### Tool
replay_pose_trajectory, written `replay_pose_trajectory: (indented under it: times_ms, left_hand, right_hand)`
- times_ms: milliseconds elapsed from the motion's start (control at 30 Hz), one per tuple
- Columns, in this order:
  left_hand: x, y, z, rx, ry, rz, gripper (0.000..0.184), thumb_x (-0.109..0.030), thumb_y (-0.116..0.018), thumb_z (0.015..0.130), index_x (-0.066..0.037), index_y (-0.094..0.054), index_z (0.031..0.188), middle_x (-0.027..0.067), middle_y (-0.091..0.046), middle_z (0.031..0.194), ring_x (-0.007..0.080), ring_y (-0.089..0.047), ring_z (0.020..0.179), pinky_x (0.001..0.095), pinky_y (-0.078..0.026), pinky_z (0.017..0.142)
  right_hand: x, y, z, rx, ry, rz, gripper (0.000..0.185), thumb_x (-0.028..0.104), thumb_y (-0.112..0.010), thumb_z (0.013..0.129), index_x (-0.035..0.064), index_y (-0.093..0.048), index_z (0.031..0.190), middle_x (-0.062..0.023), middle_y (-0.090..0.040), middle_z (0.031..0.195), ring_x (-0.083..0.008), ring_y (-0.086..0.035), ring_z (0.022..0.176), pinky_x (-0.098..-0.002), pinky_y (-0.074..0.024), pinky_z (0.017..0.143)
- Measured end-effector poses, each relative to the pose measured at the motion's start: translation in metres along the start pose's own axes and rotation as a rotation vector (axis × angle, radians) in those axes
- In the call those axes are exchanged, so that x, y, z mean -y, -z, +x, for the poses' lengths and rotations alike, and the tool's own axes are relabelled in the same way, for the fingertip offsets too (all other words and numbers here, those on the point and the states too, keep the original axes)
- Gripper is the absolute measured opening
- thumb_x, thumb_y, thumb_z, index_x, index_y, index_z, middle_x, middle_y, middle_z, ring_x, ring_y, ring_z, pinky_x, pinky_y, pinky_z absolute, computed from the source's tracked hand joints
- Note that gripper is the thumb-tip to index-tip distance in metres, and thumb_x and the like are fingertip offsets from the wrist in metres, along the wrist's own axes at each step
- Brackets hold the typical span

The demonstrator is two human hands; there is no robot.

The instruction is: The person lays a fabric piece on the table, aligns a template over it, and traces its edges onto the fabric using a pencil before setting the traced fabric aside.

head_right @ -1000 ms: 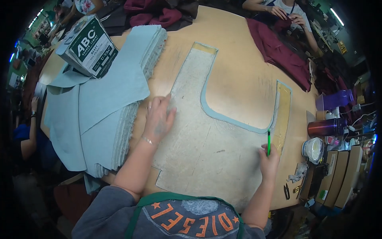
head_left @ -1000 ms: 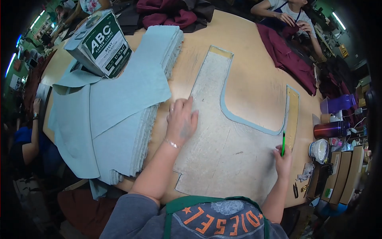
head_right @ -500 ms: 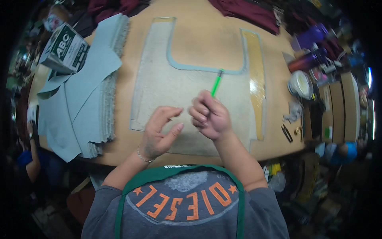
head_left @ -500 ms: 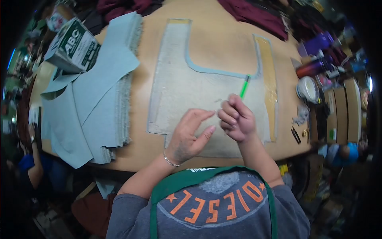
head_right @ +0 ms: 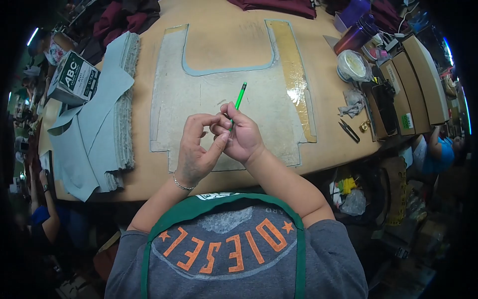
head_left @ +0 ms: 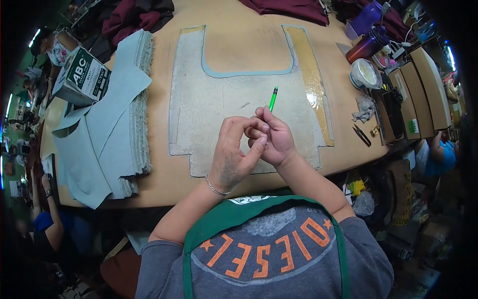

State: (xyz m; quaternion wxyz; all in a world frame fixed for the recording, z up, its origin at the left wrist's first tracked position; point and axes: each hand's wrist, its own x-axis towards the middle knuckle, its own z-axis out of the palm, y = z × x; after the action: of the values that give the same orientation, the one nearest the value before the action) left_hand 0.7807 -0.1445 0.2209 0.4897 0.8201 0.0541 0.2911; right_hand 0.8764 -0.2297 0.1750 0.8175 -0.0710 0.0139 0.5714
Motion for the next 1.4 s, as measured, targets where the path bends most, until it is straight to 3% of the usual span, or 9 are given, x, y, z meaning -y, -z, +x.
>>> replay_pose_trajectory:
  times_ms: [200, 400, 567, 867, 967, 1067, 1167, 1267, 1400]
  left_hand:
    - [0.0, -0.009, -0.003, 0.009, 0.025, 0.011, 0.022, -0.007, -0.061, 0.072, 0.0, -0.051, 0.09, 0.0078, -0.055, 0.087, 0.0228, -0.047, 0.085, 0.0317, -0.039, 0.076]
    - [0.015, -0.009, -0.001, 0.004, 0.053, -0.012, 0.017, -0.01, -0.062, 0.072, -0.003, -0.052, 0.084, 0.0079, -0.052, 0.083, 0.0193, -0.05, 0.077, 0.0301, -0.04, 0.069]
    - [0.027, -0.002, -0.005, -0.029, 0.107, -0.026, 0.012, -0.008, -0.061, 0.073, -0.001, -0.052, 0.078, 0.0091, -0.052, 0.075, 0.0202, -0.05, 0.073, 0.0299, -0.04, 0.067]
    - [0.08, 0.019, 0.0, -0.065, 0.109, 0.132, 0.009, -0.007, -0.058, 0.076, -0.001, -0.052, 0.075, 0.011, -0.051, 0.074, 0.0251, -0.052, 0.068, 0.032, -0.042, 0.06]
    - [0.1, 0.032, 0.008, -0.093, 0.074, 0.243, 0.007, -0.007, -0.057, 0.075, -0.002, -0.052, 0.075, 0.011, -0.051, 0.073, 0.0268, -0.052, 0.067, 0.0326, -0.043, 0.058]
    - [0.13, 0.043, 0.026, -0.131, 0.051, 0.36, 0.008, -0.009, -0.058, 0.074, -0.003, -0.053, 0.076, 0.0095, -0.051, 0.077, 0.0264, -0.052, 0.07, 0.0319, -0.043, 0.06]
    - [0.147, 0.048, 0.05, -0.129, 0.147, 0.485, 0.014, -0.015, -0.06, 0.074, -0.005, -0.054, 0.082, 0.0094, -0.051, 0.092, 0.0273, -0.05, 0.088, 0.0382, -0.043, 0.072]
    - [0.159, 0.039, 0.057, -0.145, 0.251, 0.714, 0.028, -0.024, -0.059, 0.074, -0.006, -0.054, 0.095, 0.0112, -0.045, 0.111, 0.0303, -0.037, 0.113, 0.0501, -0.033, 0.088]
    - [0.167, 0.036, 0.051, -0.059, 0.36, 0.637, 0.042, -0.03, -0.055, 0.076, -0.009, -0.048, 0.112, 0.0129, -0.034, 0.128, 0.0322, -0.021, 0.125, 0.0577, -0.019, 0.096]
  right_hand:
    - [0.002, 0.003, -0.008, -0.031, 0.024, -0.019, 0.021, 0.029, -0.04, 0.09, 0.009, -0.046, 0.088, -0.0004, -0.04, 0.062, -0.0151, -0.041, 0.063, -0.0237, -0.0383, 0.056]
    - [-0.003, 0.006, -0.003, -0.153, 0.137, -0.342, 0.018, 0.026, -0.041, 0.09, 0.0084, -0.046, 0.088, -0.002, -0.046, 0.065, -0.0131, -0.044, 0.064, -0.0238, -0.0389, 0.055]
    - [-0.011, 0.019, 0.004, -0.194, 0.104, -0.384, 0.017, 0.025, -0.042, 0.089, 0.0092, -0.047, 0.086, -0.0025, -0.049, 0.066, -0.0112, -0.045, 0.051, -0.022, -0.0344, 0.044]
    - [-0.009, 0.022, 0.028, -0.325, -0.015, -0.699, 0.011, 0.021, -0.048, 0.087, 0.0102, -0.047, 0.084, -0.0012, -0.049, 0.067, -0.01, -0.045, 0.054, -0.0209, -0.0347, 0.045]
    - [-0.003, 0.024, 0.031, -0.388, -0.031, -0.693, 0.011, 0.01, -0.056, 0.079, 0.0091, -0.048, 0.087, -0.0007, -0.048, 0.067, -0.0093, -0.044, 0.054, -0.0205, -0.0333, 0.045]
    - [0.01, 0.028, 0.04, -0.362, -0.008, -0.727, 0.018, 0.003, -0.058, 0.074, 0.0076, -0.048, 0.089, -0.0003, -0.047, 0.067, -0.009, -0.043, 0.055, -0.0202, -0.032, 0.044]
    - [0.018, 0.011, 0.059, -0.378, 0.018, -0.821, 0.015, 0.005, -0.058, 0.077, 0.0069, -0.048, 0.089, -0.0001, -0.046, 0.067, -0.0092, -0.043, 0.056, -0.02, -0.0318, 0.045]
    - [0.018, -0.007, 0.084, -0.321, 0.085, -0.928, 0.011, 0.009, -0.055, 0.081, 0.0067, -0.048, 0.089, -0.0006, -0.046, 0.069, -0.0096, -0.043, 0.056, -0.0197, -0.0319, 0.045]
    - [0.0, -0.028, 0.129, -0.145, 0.092, -0.922, 0.024, 0.026, -0.041, 0.09, 0.0038, -0.051, 0.09, -0.0017, -0.046, 0.074, -0.0103, -0.043, 0.066, -0.0225, -0.036, 0.059]
